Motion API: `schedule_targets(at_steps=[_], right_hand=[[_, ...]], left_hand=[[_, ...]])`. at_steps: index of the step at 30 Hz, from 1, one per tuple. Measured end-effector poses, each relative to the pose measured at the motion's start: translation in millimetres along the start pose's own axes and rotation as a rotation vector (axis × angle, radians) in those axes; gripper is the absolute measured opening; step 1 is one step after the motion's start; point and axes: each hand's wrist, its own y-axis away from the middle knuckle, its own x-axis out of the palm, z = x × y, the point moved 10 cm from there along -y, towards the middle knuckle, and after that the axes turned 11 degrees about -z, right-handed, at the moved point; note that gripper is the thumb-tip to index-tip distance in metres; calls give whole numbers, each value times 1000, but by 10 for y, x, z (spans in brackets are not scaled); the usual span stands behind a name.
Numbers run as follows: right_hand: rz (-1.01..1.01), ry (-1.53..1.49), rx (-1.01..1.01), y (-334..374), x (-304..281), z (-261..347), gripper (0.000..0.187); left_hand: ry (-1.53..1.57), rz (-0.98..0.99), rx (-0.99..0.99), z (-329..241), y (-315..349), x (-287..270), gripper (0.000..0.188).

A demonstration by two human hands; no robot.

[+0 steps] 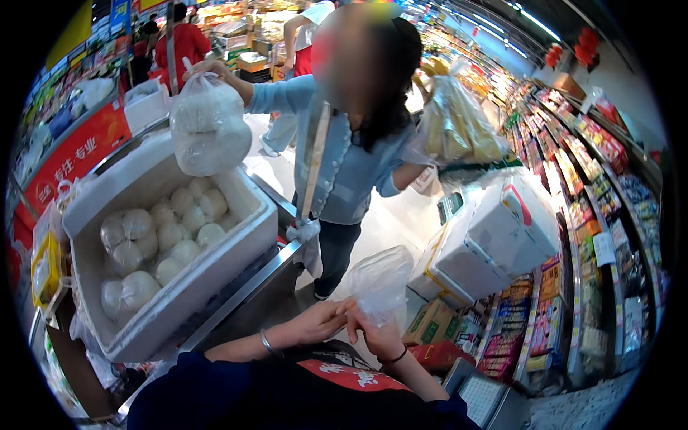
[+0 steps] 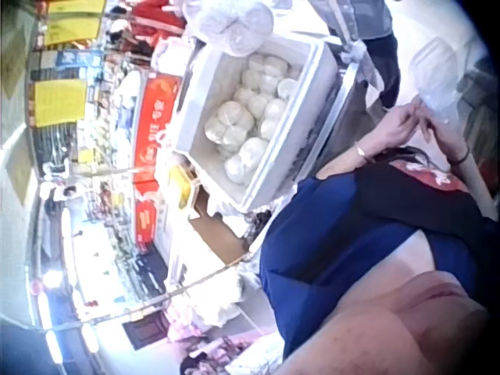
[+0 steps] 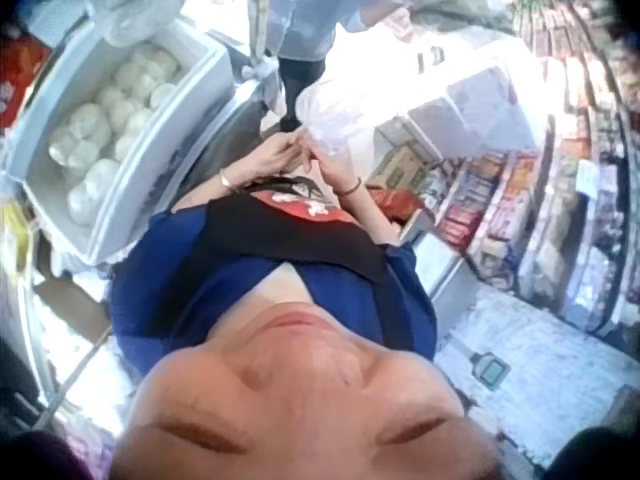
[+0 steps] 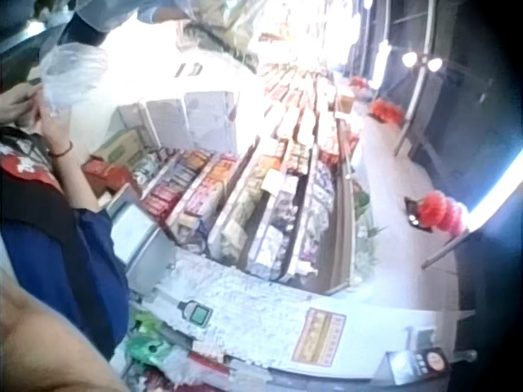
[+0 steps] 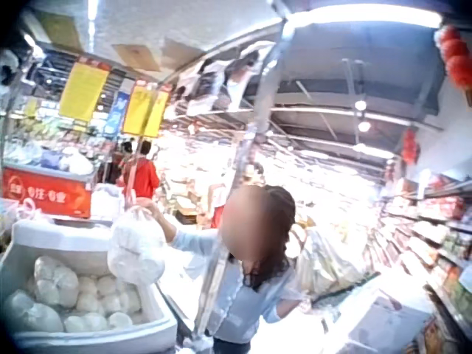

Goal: The person retrieves bundles of noodles from a freezer, places them into plastic bags, and weighs them on a digital scale. They then hand the packaged noodles to customers and repeat the process with additional items such as leafy greens.

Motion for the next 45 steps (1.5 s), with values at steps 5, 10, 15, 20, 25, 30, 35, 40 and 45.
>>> schedule_targets(at_steps=[5, 10, 15, 20, 25, 30, 35, 40, 45], right_hand=[[-101, -118, 205, 228, -361, -367, 12], [-125, -319, 219, 428, -769, -445, 15], [-239, -566, 314, 560, -943, -376, 21], [-190, -563, 303, 659, -1103, -345, 20], [-175, -449, 270, 671, -1300, -292, 22], [-157, -518, 317, 589, -1297, -246, 37], [-118, -548, 307, 481, -1175, -181, 42], [-200, -418, 244, 416, -1052, -72, 43], [-152, -431, 314, 350, -899, -211, 41]], left_hand=[[-106, -3, -31, 23, -14, 263, 9], [-61, 86, -39, -149, -70, 635, 14], [-70, 102, -187, 106, -8, 925, 20], [-1, 58, -218, 209, 10, 1133, 23], [49, 46, -227, 144, -73, 1257, 25], [31, 68, -239, 190, -136, 1260, 31], [9, 2, -201, 135, -174, 1129, 29], [-78, 3, -105, 89, -221, 972, 27], [-54, -123, -11, 67, -146, 756, 25]])
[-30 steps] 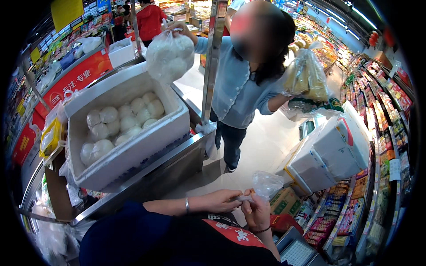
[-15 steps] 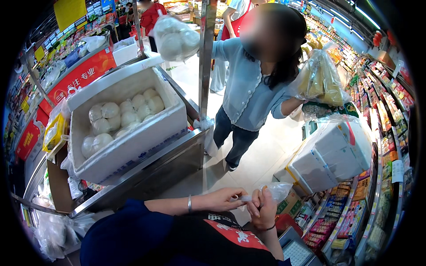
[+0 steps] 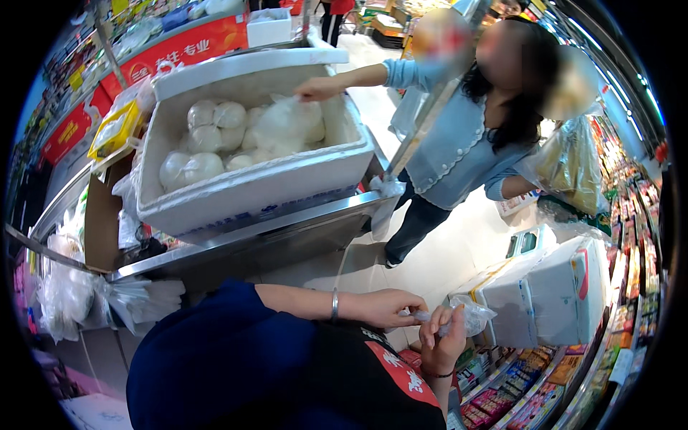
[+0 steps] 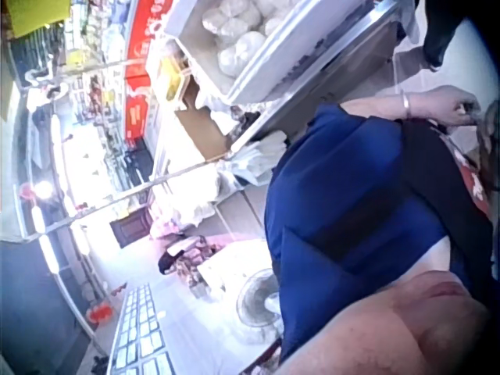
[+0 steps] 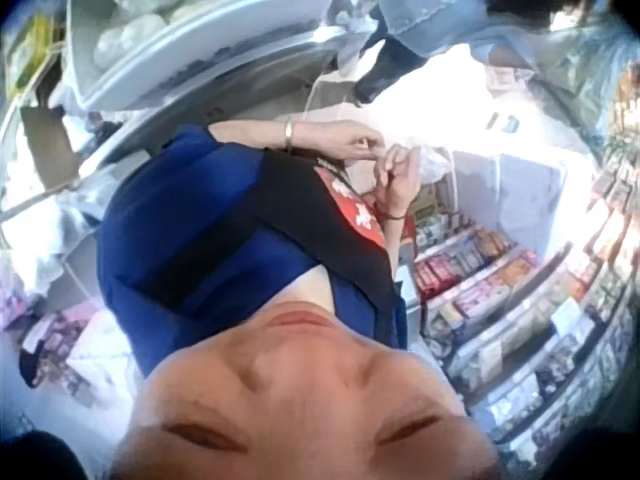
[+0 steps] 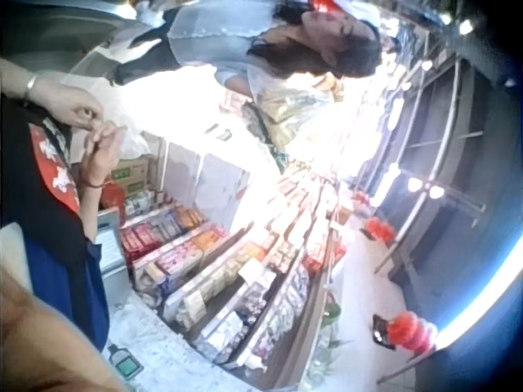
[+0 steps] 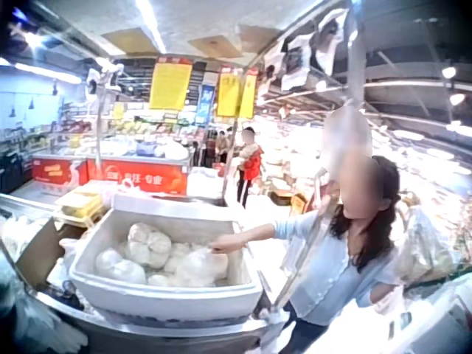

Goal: The person retrieves bundles of noodles from a freezer, places them into plastic bags, and weighs them on a digital scale. They then hand the packaged noodles to customers and repeat the process with additional items such as leafy greens.

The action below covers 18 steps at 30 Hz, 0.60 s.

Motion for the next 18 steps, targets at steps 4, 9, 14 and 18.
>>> schedule_targets(at_steps=[4, 9, 14, 18], right_hand=[[-6, 41, 65, -81, 155, -181, 42], [26, 89, 138, -224, 386, -420, 43], [18, 133, 176, -346, 625, -598, 43], [-31, 155, 206, -419, 717, -743, 44]], left_hand=[[-51, -14, -17, 88, 82, -216, 25], [-84, -29, -73, 229, 203, -493, 24], [-67, -87, -67, 325, 291, -789, 24], [-99, -86, -106, 372, 353, -993, 26]])
